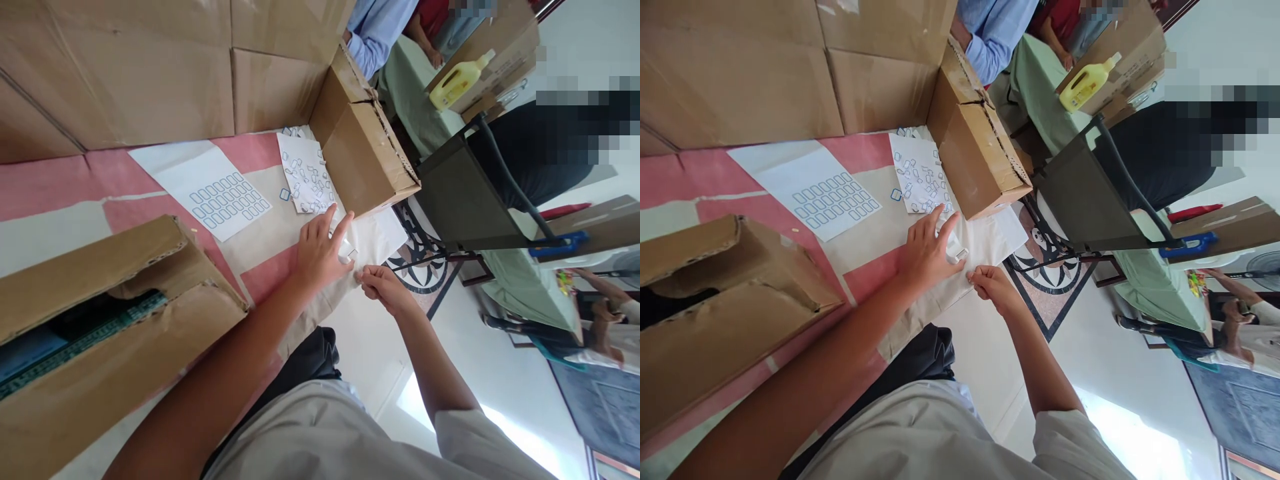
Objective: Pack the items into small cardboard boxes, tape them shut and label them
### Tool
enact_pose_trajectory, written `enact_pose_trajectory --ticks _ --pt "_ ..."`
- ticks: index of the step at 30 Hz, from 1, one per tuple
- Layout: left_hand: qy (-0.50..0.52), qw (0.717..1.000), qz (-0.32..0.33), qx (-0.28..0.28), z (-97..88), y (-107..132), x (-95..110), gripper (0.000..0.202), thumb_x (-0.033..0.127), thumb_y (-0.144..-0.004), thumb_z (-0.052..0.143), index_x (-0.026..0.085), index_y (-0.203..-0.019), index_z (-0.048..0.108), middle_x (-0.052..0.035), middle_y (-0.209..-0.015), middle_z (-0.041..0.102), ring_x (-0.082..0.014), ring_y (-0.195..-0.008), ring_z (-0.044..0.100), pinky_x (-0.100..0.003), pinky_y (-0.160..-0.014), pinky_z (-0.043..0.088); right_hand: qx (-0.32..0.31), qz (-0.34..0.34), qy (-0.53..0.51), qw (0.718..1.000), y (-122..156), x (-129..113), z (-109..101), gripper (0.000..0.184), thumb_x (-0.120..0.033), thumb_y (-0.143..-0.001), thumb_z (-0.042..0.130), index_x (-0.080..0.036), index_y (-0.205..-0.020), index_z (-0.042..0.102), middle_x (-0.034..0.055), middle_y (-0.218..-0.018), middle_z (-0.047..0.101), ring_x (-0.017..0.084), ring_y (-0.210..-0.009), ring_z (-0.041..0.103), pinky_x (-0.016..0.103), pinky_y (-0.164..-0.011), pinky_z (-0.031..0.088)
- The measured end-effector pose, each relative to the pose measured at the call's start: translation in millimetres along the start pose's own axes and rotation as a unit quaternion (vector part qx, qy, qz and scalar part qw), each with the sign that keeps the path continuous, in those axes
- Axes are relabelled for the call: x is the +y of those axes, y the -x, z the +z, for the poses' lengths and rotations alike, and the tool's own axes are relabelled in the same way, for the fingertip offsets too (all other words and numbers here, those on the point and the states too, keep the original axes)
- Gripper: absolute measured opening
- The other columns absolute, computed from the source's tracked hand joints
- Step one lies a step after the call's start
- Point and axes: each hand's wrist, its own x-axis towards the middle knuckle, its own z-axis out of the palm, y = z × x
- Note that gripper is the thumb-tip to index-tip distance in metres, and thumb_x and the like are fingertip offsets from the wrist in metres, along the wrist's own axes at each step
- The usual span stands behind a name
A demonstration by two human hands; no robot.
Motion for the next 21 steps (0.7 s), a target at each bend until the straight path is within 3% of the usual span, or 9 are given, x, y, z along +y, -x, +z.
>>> enact_pose_trajectory --ticks 5,10,15,18,21 --pt "-0.002 1.000 0.016 0.003 -1.8 1 0 0.097 0.041 -0.075 0.084 0.023 -0.157 0.035 -0.0181 -0.166 0.033 -0.0368 -0.148 0.040 -0.049 -0.118 0.036 0.008 -0.067 -0.011 0.998 14 -3 0 0.055 -0.052 -0.074 0.085 -0.020 -0.059 0.042 -0.0090 -0.048 0.033 0.003 -0.045 0.021 0.025 -0.049 0.010" --pt "0.010 0.999 0.031 0.023 2.0 3 -3 0.103 0.054 -0.072 0.087 0.022 -0.156 0.036 -0.0200 -0.165 0.034 -0.0386 -0.146 0.041 -0.050 -0.117 0.036 -0.001 -0.128 -0.028 0.991 35 -12 4 0.051 -0.055 -0.080 0.081 -0.018 -0.065 0.049 -0.0089 -0.054 0.031 0.004 -0.047 0.021 0.026 -0.051 0.011" --pt "0.114 0.989 0.018 0.092 -0.2 -2 -2 0.091 0.055 -0.072 0.085 0.018 -0.146 0.048 -0.0215 -0.155 0.045 -0.0400 -0.142 0.044 -0.055 -0.118 0.034 -0.023 -0.206 -0.034 0.978 57 -18 12 0.046 -0.054 -0.088 0.075 -0.016 -0.069 0.057 -0.0081 -0.058 0.031 0.005 -0.049 0.023 0.027 -0.053 0.012" --pt "0.292 0.950 -0.052 0.100 -20.0 -7 5 0.066 0.049 -0.078 0.078 0.019 -0.133 0.056 -0.0180 -0.146 0.053 -0.0337 -0.135 0.051 -0.050 -0.114 0.040 -0.029 -0.243 -0.035 0.969 66 -18 18 0.041 -0.050 -0.090 0.073 -0.016 -0.072 0.059 -0.0048 -0.063 0.041 0.006 -0.052 0.027 0.028 -0.054 0.015" --pt "0.444 0.883 -0.148 -0.007 -48.2 -7 17 0.042 0.050 -0.088 0.064 0.020 -0.116 0.060 -0.0116 -0.120 0.069 -0.0229 -0.102 0.068 -0.039 -0.093 0.053 -0.030 -0.283 -0.052 0.957 72 -16 27 0.037 -0.042 -0.092 0.071 -0.017 -0.070 0.056 -0.0045 -0.064 0.040 0.007 -0.055 0.029 0.028 -0.055 0.017"
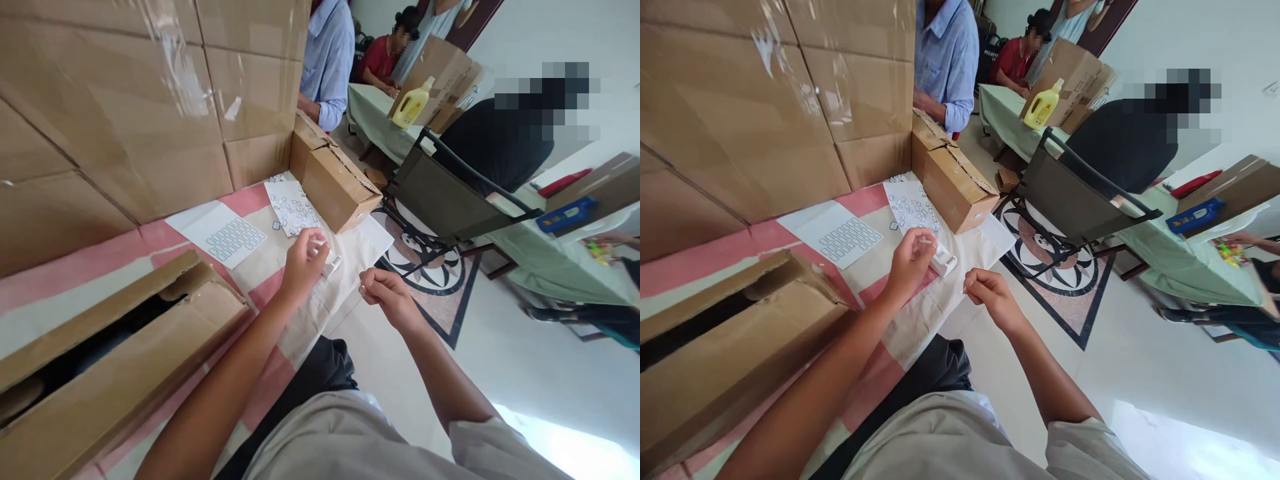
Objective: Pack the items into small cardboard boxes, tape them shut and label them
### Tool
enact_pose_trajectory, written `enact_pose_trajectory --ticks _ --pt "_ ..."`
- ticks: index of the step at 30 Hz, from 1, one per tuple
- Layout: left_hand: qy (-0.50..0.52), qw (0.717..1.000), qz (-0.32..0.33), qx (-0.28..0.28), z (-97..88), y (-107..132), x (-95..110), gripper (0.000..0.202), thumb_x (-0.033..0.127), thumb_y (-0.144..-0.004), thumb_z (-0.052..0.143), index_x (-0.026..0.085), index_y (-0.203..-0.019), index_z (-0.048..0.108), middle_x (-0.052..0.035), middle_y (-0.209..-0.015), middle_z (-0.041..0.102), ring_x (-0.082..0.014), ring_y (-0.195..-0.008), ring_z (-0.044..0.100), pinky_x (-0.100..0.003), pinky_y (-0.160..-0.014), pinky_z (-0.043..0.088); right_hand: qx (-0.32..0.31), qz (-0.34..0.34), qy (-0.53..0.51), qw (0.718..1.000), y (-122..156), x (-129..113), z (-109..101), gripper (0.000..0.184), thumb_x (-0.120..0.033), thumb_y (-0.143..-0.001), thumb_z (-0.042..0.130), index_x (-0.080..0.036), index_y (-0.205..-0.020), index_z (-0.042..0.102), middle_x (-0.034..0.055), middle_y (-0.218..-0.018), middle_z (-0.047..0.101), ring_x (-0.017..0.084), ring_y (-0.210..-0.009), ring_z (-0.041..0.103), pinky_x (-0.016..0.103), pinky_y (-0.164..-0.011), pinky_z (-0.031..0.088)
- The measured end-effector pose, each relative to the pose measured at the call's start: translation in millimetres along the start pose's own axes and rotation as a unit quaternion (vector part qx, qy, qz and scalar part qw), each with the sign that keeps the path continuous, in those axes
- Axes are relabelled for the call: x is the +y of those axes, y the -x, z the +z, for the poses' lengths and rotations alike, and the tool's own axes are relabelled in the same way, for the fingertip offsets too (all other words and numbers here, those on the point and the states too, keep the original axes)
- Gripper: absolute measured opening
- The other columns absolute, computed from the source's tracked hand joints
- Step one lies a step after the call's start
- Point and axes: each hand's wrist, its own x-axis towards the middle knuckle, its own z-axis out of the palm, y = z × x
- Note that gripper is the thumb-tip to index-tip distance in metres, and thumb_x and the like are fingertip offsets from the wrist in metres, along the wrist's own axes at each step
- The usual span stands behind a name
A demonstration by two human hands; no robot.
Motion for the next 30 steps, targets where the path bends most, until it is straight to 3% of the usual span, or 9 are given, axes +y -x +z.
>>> enact_pose_trajectory --ticks 2,4,8,11,14,16,20,23,30 --pt "0.014 0.996 -0.058 -0.065 -3.2 10 17 0.040 0.055 -0.093 0.057 0.018 -0.107 0.060 -0.0088 -0.096 0.074 -0.0196 -0.081 0.071 -0.035 -0.078 0.055 -0.005 -0.029 -0.005 1.000 2 -1 6 0.035 -0.038 -0.094 0.068 -0.017 -0.068 0.055 -0.0048 -0.064 0.037 0.008 -0.056 0.029 0.028 -0.056 0.019" --pt "0.032 0.991 -0.088 -0.101 -4.2 24 30 0.042 0.054 -0.090 0.064 0.018 -0.110 0.058 -0.0055 -0.083 0.074 -0.0194 -0.077 0.071 -0.032 -0.074 0.055 -0.014 -0.044 0.003 0.999 3 -3 11 0.033 -0.038 -0.094 0.066 -0.018 -0.069 0.057 -0.0045 -0.065 0.038 0.009 -0.058 0.031 0.028 -0.057 0.023" --pt "0.036 0.994 -0.071 -0.076 -6.8 51 44 0.047 0.036 -0.085 0.077 0.023 -0.124 0.052 0.0013 -0.081 0.073 -0.0161 -0.082 0.071 -0.028 -0.077 0.052 -0.018 -0.037 0.064 0.997 6 -8 21 0.033 -0.045 -0.092 0.065 -0.018 -0.073 0.061 -0.0032 -0.065 0.044 0.010 -0.060 0.035 0.027 -0.057 0.027" --pt "-0.126 0.989 0.080 -0.010 -16.9 74 53 0.028 0.024 -0.093 0.068 0.024 -0.119 0.056 0.0009 -0.084 0.073 -0.0140 -0.079 0.069 -0.027 -0.074 0.051 -0.013 0.009 0.137 0.990 4 1 27 0.042 -0.053 -0.088 0.066 -0.019 -0.068 0.054 -0.0033 -0.062 0.044 0.010 -0.057 0.034 0.026 -0.054 0.026" --pt "-0.305 0.890 0.334 0.049 -34.9 107 64 0.023 0.009 -0.091 0.067 0.022 -0.109 0.061 -0.0013 -0.085 0.075 -0.0146 -0.076 0.069 -0.029 -0.072 0.051 0.062 0.023 0.259 0.964 -9 22 34 0.049 -0.057 -0.084 0.068 -0.021 -0.061 0.044 -0.0041 -0.056 0.038 0.010 -0.056 0.031 0.027 -0.053 0.023" --pt "-0.350 0.837 0.411 0.090 -49.4 129 74 0.027 0.001 -0.085 0.070 0.021 -0.102 0.064 -0.0028 -0.087 0.076 -0.0143 -0.074 0.069 -0.029 -0.070 0.052 0.094 0.014 0.297 0.950 -25 35 42 0.054 -0.061 -0.083 0.067 -0.022 -0.057 0.040 -0.0037 -0.054 0.037 0.011 -0.056 0.032 0.028 -0.053 0.023" --pt "-0.318 0.878 0.290 0.211 -77.7 157 86 0.020 0.002 -0.087 0.070 0.020 -0.093 0.064 -0.0012 -0.084 0.076 -0.0123 -0.071 0.070 -0.025 -0.064 0.055 -0.011 -0.049 0.207 0.977 -54 34 74 0.053 -0.063 -0.087 0.064 -0.022 -0.060 0.042 -0.0041 -0.058 0.037 0.011 -0.056 0.033 0.027 -0.054 0.027" --pt "-0.272 0.881 0.255 0.290 -90.0 164 83 0.017 0.009 -0.088 0.071 0.021 -0.095 0.063 0.0003 -0.082 0.077 -0.0132 -0.069 0.073 -0.021 -0.053 0.054 -0.106 -0.105 0.114 0.982 -58 16 100 0.042 -0.056 -0.090 0.068 -0.019 -0.073 0.054 -0.0029 -0.065 0.047 0.011 -0.058 0.037 0.026 -0.055 0.030" --pt "-0.153 0.911 0.151 0.352 -84.6 165 86 0.022 0.015 -0.089 0.072 0.022 -0.106 0.060 -0.0008 -0.090 0.080 -0.0125 -0.063 0.070 -0.021 -0.049 0.054 -0.188 -0.140 -0.034 0.971 -37 -4 128 0.026 -0.040 -0.097 0.067 -0.019 -0.082 0.059 -0.0025 -0.067 0.048 0.010 -0.059 0.039 0.025 -0.055 0.030"
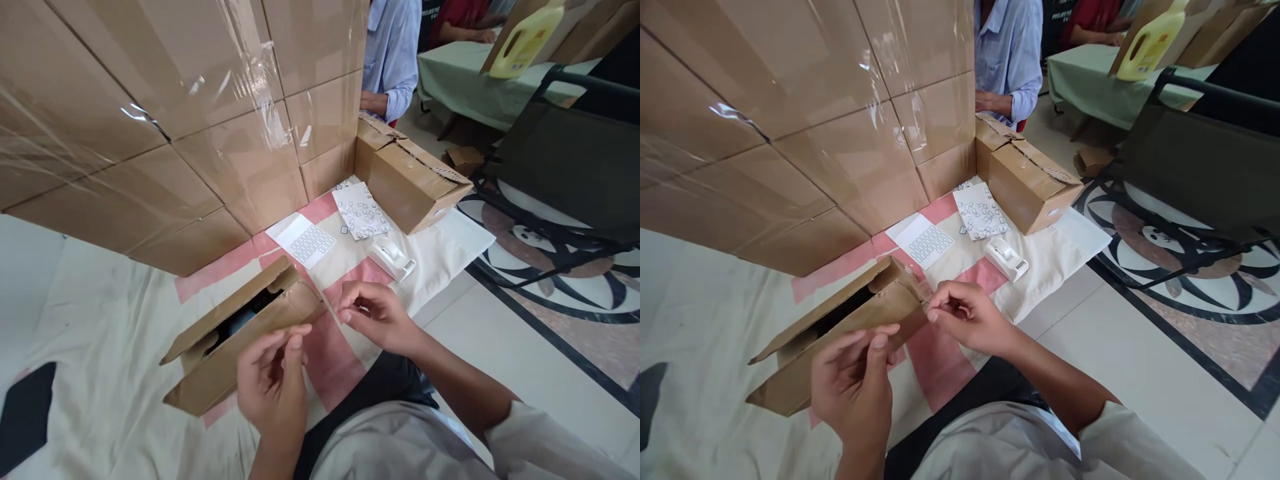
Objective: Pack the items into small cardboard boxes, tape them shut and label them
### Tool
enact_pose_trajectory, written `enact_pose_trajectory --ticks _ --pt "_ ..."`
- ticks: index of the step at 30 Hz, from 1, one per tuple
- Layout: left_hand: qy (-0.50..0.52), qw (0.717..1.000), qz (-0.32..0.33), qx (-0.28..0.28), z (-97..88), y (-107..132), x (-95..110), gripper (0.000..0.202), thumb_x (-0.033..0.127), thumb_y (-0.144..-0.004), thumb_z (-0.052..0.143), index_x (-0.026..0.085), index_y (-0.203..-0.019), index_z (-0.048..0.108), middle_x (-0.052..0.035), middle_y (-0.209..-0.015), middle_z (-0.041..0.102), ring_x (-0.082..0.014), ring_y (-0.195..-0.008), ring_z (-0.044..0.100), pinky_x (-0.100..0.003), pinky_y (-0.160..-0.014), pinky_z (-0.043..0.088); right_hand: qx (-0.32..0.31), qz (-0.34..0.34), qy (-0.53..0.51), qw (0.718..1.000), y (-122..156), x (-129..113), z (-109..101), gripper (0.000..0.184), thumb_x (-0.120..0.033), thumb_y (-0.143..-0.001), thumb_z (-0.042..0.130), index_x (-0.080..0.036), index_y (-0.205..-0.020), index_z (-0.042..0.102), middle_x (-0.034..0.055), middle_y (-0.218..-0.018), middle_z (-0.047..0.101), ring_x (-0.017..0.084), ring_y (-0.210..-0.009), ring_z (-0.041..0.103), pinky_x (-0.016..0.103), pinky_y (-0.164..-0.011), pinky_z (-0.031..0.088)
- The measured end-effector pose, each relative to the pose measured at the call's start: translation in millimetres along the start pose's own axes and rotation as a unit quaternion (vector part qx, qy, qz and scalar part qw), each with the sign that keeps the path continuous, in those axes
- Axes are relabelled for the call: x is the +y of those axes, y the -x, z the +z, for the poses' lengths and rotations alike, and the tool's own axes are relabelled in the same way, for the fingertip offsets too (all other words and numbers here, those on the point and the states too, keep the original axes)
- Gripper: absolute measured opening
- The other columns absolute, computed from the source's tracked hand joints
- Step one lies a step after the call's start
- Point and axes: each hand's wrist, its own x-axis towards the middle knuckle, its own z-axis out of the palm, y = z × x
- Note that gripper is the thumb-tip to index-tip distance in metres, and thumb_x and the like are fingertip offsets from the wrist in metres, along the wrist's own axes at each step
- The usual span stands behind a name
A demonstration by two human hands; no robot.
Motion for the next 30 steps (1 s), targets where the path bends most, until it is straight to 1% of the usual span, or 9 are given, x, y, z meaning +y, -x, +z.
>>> enact_pose_trajectory --ticks 5,10,13,18,21,23,25,27,30 --pt "0.059 0.993 -0.104 -0.007 5.4 -8 8 0.019 0.021 -0.091 0.073 0.023 -0.104 0.059 -0.0021 -0.094 0.080 -0.0091 -0.054 0.061 -0.020 -0.046 0.050 -0.011 -0.078 -0.071 0.994 6 -1 7 0.016 -0.029 -0.096 0.068 -0.021 -0.084 0.061 -0.0031 -0.067 0.047 0.011 -0.061 0.042 0.025 -0.056 0.033" --pt "0.043 0.994 -0.095 0.019 7.3 -11 3 0.026 0.019 -0.082 0.081 0.022 -0.100 0.062 -0.0003 -0.092 0.076 -0.0089 -0.063 0.066 -0.016 -0.049 0.048 -0.048 -0.131 -0.102 0.985 8 -4 9 0.008 -0.022 -0.093 0.069 -0.022 -0.089 0.062 -0.0020 -0.072 0.052 0.010 -0.062 0.042 0.024 -0.056 0.034" --pt "0.041 0.995 -0.094 0.018 8.0 -10 1 0.028 0.022 -0.081 0.083 0.023 -0.100 0.062 0.0039 -0.078 0.071 -0.0075 -0.055 0.061 -0.015 -0.046 0.045 -0.072 -0.130 -0.108 0.983 8 -3 11 0.009 -0.020 -0.092 0.069 -0.022 -0.086 0.062 -0.0018 -0.071 0.051 0.011 -0.062 0.044 0.025 -0.056 0.034" --pt "0.071 0.985 -0.148 -0.043 4.3 -9 3 0.019 0.038 -0.098 0.064 0.024 -0.111 0.065 0.0084 -0.055 0.055 -0.0055 -0.038 0.041 -0.016 -0.040 0.033 -0.097 -0.127 -0.099 0.982 5 -1 12 0.016 -0.021 -0.090 0.069 -0.021 -0.078 0.058 -0.0023 -0.068 0.050 0.010 -0.058 0.041 0.025 -0.053 0.031" --pt "0.079 0.961 -0.218 -0.154 0.2 -10 4 0.051 0.064 -0.097 0.054 0.020 -0.117 0.070 0.0049 -0.051 0.050 -0.0082 -0.041 0.041 -0.020 -0.040 0.033 -0.097 -0.142 -0.079 0.982 3 -2 12 0.016 -0.020 -0.090 0.069 -0.021 -0.078 0.058 -0.0035 -0.066 0.050 0.009 -0.056 0.041 0.025 -0.053 0.031" --pt "0.056 0.956 -0.235 -0.167 -1.1 -9 4 0.051 0.065 -0.090 0.065 0.019 -0.107 0.076 0.0043 -0.052 0.049 -0.0078 -0.044 0.040 -0.020 -0.041 0.033 -0.097 -0.136 -0.063 0.984 2 -3 13 0.015 -0.020 -0.090 0.068 -0.021 -0.078 0.059 -0.0040 -0.066 0.052 0.008 -0.055 0.041 0.023 -0.051 0.031" --pt "0.010 0.980 -0.175 -0.089 -0.9 -5 3 0.027 0.048 -0.086 0.077 0.022 -0.091 0.078 0.0061 -0.052 0.047 -0.0065 -0.045 0.040 -0.019 -0.045 0.038 -0.097 -0.081 -0.035 0.991 1 -3 16 0.014 -0.021 -0.090 0.068 -0.020 -0.079 0.058 -0.0066 -0.061 0.048 0.007 -0.051 0.037 0.022 -0.048 0.028" --pt "-0.048 0.997 -0.060 -0.013 0.4 1 1 0.006 0.031 -0.085 0.080 0.025 -0.086 0.079 0.0070 -0.053 0.051 -0.0063 -0.048 0.045 -0.019 -0.053 0.047 -0.094 0.011 0.008 0.995 -1 -2 19 0.017 -0.021 -0.088 0.070 -0.021 -0.079 0.056 -0.0099 -0.055 0.038 0.006 -0.048 0.032 0.021 -0.046 0.024" --pt "-0.118 0.992 0.045 0.018 2.4 8 -2 0.009 0.021 -0.085 0.078 0.028 -0.091 0.080 0.0054 -0.064 0.066 -0.0089 -0.056 0.057 -0.024 -0.065 0.056 -0.063 0.089 0.088 0.990 -6 0 25 0.023 -0.021 -0.082 0.075 -0.021 -0.075 0.053 -0.0118 -0.050 0.032 0.006 -0.046 0.028 0.021 -0.045 0.020"
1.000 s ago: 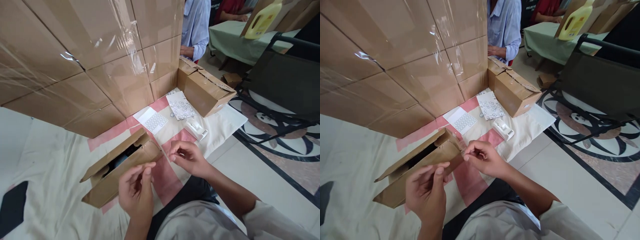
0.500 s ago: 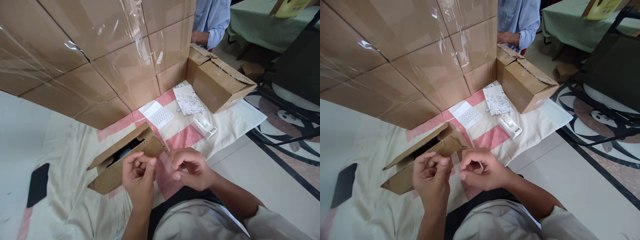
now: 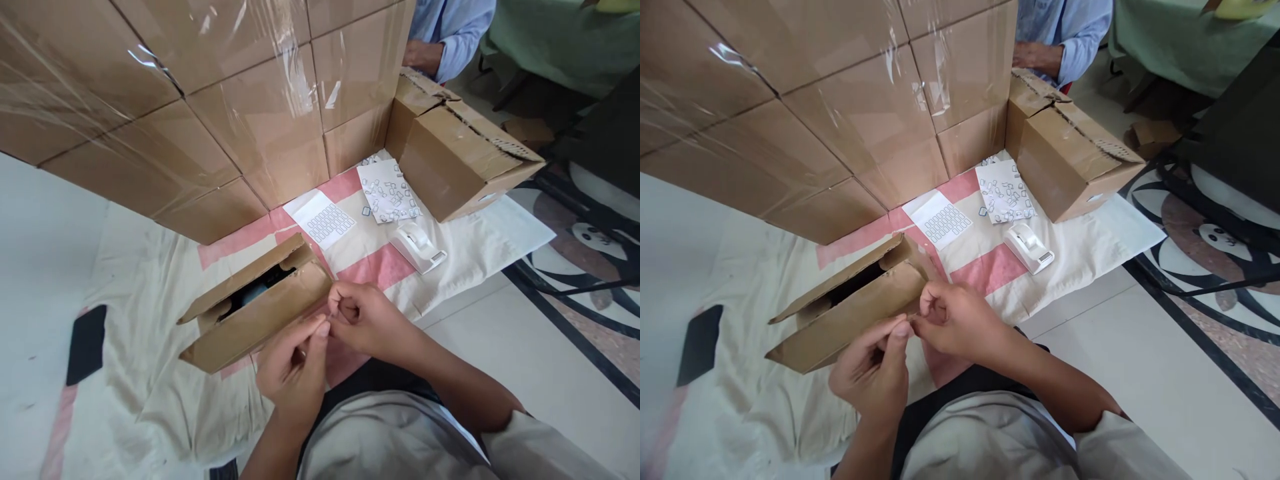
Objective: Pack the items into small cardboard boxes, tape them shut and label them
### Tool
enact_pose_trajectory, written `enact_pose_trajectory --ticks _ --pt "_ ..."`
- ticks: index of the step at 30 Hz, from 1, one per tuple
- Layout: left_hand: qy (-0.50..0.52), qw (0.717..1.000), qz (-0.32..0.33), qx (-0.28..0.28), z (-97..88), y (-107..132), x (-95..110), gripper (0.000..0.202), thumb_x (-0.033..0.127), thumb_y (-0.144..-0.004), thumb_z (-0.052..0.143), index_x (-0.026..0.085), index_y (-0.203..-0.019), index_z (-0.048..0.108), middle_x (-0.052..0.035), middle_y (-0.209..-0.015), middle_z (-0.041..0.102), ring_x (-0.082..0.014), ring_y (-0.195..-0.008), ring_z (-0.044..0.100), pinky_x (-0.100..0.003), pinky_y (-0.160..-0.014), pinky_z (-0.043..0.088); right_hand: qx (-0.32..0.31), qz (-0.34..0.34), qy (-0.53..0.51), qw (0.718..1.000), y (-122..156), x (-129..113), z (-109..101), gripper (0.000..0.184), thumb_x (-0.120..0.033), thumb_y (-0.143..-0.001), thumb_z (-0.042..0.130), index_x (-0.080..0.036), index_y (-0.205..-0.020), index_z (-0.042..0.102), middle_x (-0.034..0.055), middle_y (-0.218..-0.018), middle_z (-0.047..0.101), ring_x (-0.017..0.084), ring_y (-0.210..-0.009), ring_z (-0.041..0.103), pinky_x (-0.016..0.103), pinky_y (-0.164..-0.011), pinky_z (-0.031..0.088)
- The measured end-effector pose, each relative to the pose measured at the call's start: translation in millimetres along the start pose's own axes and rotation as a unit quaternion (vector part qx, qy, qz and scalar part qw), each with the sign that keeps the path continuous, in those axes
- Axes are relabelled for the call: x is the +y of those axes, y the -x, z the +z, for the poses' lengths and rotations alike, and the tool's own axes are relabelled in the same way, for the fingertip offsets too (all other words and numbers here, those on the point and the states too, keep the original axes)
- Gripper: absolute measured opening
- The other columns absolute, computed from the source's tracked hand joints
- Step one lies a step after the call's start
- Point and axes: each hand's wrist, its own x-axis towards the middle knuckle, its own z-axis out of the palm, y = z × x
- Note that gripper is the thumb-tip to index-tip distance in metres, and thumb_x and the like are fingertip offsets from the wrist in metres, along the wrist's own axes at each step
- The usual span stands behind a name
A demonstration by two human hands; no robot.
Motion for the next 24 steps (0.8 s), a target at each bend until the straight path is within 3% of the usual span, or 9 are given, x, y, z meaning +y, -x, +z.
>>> enact_pose_trajectory --ticks 3,5,9,12,14,16,18,21,24 --pt "-0.025 0.999 0.007 0.033 -1.0 2 -3 0.009 0.021 -0.087 0.075 0.027 -0.093 0.079 0.0056 -0.064 0.067 -0.0093 -0.054 0.057 -0.024 -0.063 0.056 0.033 -0.008 0.046 0.998 -5 -5 -1 0.016 -0.023 -0.080 0.078 -0.020 -0.080 0.062 -0.0115 -0.050 0.030 0.006 -0.045 0.026 0.022 -0.044 0.018" --pt "-0.040 0.998 0.010 0.054 -5.1 0 -6 0.007 0.023 -0.086 0.077 0.026 -0.092 0.079 0.0057 -0.061 0.065 -0.0095 -0.051 0.055 -0.025 -0.059 0.055 0.013 -0.024 0.037 0.999 -7 -10 -5 0.013 -0.026 -0.082 0.078 -0.021 -0.090 0.068 -0.0114 -0.051 0.029 0.007 -0.046 0.027 0.022 -0.044 0.019" --pt "-0.039 0.989 0.003 0.145 -19.9 -7 -5 0.007 0.030 -0.085 0.078 0.024 -0.084 0.075 0.0038 -0.065 0.067 -0.0128 -0.056 0.058 -0.029 -0.058 0.053 0.005 -0.017 -0.056 0.998 -13 -12 -17 0.034 -0.029 -0.086 0.076 -0.024 -0.115 0.059 -0.0137 -0.053 0.029 0.007 -0.044 0.026 0.022 -0.045 0.021" --pt "-0.008 0.984 0.025 0.176 -32.9 -20 8 0.016 0.036 -0.081 0.081 0.024 -0.077 0.072 0.0047 -0.061 0.063 -0.0131 -0.052 0.056 -0.029 -0.053 0.048 0.096 -0.085 -0.050 0.990 -28 -7 -22 0.046 -0.029 -0.089 0.072 -0.025 -0.128 0.046 -0.0062 -0.072 0.057 0.012 -0.061 0.053 0.024 -0.059 0.044" --pt "-0.029 0.995 0.001 0.091 -40.2 -34 19 0.015 0.036 -0.079 0.083 0.025 -0.076 0.075 0.0042 -0.059 0.062 -0.0127 -0.052 0.055 -0.026 -0.050 0.044 0.091 -0.180 0.017 0.979 -44 -2 -21 0.056 -0.030 -0.088 0.072 -0.025 -0.137 0.045 0.0085 -0.116 0.068 0.022 -0.108 0.064 0.037 -0.092 0.053" --pt "-0.078 0.995 -0.058 -0.016 -44.8 -52 27 0.012 0.036 -0.081 0.082 0.026 -0.077 0.077 0.0033 -0.060 0.063 -0.0115 -0.052 0.053 -0.024 -0.048 0.041 0.015 -0.264 0.099 0.959 -61 4 -18 0.056 -0.029 -0.088 0.070 -0.025 -0.140 0.050 0.0125 -0.145 0.058 0.029 -0.139 0.050 0.050 -0.115 0.042" --pt "-0.114 0.982 -0.103 -0.113 -45.8 -71 27 0.013 0.039 -0.083 0.079 0.026 -0.079 0.079 0.0040 -0.056 0.057 -0.0098 -0.049 0.047 -0.022 -0.045 0.037 -0.048 -0.305 0.155 0.938 -75 11 -13 0.043 -0.023 -0.090 0.063 -0.023 -0.133 0.060 0.0106 -0.144 0.062 0.030 -0.145 0.046 0.054 -0.120 0.037" --pt "-0.156 0.949 -0.125 -0.244 -41.3 -92 11 0.016 0.042 -0.084 0.076 0.026 -0.085 0.080 0.0059 -0.053 0.049 -0.0090 -0.048 0.045 -0.021 -0.046 0.037 -0.034 -0.308 0.179 0.934 -81 21 -4 0.039 -0.012 -0.089 0.053 -0.020 -0.125 0.068 0.0093 -0.136 0.069 0.029 -0.144 0.049 0.053 -0.119 0.041" --pt "-0.200 0.935 -0.109 -0.273 -34.6 -100 -9 0.015 0.042 -0.085 0.075 0.028 -0.091 0.078 0.0065 -0.057 0.054 -0.0090 -0.052 0.049 -0.020 -0.052 0.041 0.005 -0.307 0.150 0.940 -78 27 4 0.047 -0.007 -0.085 0.048 -0.020 -0.125 0.068 0.0093 -0.135 0.070 0.029 -0.143 0.050 0.053 -0.119 0.043"
